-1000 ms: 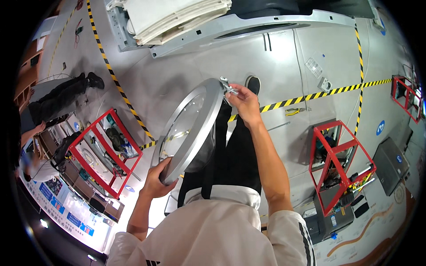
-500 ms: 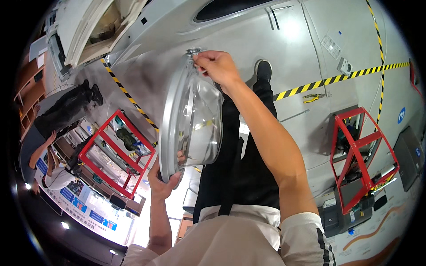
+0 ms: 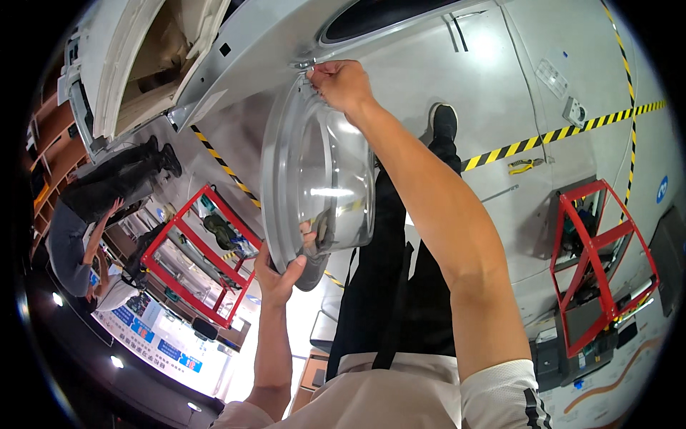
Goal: The person attaches a circular glass door to a washing machine by aligning the hinge with the frame and securing it with screws using a screwdriver.
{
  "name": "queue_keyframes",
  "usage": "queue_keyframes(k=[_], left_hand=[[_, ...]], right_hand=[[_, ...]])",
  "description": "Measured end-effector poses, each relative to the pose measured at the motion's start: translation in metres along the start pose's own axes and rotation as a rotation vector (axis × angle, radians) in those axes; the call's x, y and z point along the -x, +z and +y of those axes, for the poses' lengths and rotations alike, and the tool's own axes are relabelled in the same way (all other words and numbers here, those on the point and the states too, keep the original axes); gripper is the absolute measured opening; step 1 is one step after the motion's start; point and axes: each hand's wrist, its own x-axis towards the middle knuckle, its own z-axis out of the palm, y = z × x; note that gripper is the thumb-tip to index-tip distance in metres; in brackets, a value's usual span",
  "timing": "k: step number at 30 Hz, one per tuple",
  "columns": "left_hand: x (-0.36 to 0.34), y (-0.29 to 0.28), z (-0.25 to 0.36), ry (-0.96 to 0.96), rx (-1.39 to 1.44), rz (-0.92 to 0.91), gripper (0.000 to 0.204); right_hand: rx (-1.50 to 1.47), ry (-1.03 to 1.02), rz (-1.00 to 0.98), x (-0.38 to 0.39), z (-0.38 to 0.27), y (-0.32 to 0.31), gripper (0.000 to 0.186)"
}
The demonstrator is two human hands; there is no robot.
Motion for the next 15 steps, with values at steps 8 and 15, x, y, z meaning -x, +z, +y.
queue_keyframes(k=[8,15], left_hand=[[-0.013,0.013,-0.009,-0.034,0.065,0.051,0.049],[-0.024,0.020,-0.017,-0.010,0.148,-0.013,0.058]], right_hand=[[0.094,-0.011,0.023,-0.015,0.005,-0.002,0.024],[0.195,-0.111,0.078,-0.026,0.001,-0.006,0.023]])
